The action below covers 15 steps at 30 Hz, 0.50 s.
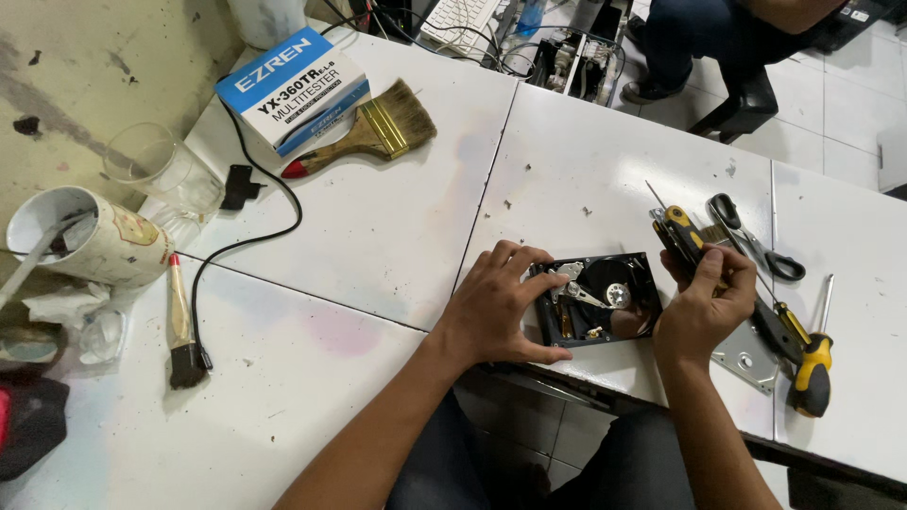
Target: The person uses a screwdriver to remove screws from the casing of a hard drive. They then use their hands to lift and remove the top cover, exposing the internal platters and actuator arm. The person continues to manipulate the internal components and the casing with their hands.
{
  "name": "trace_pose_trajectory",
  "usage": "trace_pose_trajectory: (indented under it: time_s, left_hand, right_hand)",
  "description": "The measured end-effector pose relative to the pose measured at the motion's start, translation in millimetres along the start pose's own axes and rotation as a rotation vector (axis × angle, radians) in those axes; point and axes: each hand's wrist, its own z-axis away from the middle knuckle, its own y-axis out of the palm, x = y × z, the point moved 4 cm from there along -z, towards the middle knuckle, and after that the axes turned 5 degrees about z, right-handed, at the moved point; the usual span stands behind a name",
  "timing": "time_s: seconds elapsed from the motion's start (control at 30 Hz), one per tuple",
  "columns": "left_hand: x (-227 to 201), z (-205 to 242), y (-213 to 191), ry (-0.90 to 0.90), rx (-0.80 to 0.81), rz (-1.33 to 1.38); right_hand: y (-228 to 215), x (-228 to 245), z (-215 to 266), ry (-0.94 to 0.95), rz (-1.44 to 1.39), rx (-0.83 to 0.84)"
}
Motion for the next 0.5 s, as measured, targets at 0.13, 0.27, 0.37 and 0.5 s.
trace_pose_trajectory:
  time_s: [0.13,0.27,0.37,0.5]
  left_hand:
    - [0.6,0.1,0.8,0.014,-0.018,0.005]
    - [0.1,0.2,0.0,0.004,-0.004,0.016]
    - [0.6,0.2,0.7,-0.005,0.001,0.017]
    - [0.2,-0.1,-0.6,-0.009,0.01,0.024]
  right_hand:
    - [-0.7,-0.6,0.3,0.007,0.012,0.006]
    - [-0.9,0.4,1.7,0.02,0.025,0.002]
    - [0.3,3.6,2.3,0.015,0.039,0.007]
    - [-0.3,0.3,2.4,0.023,0.019,0.013]
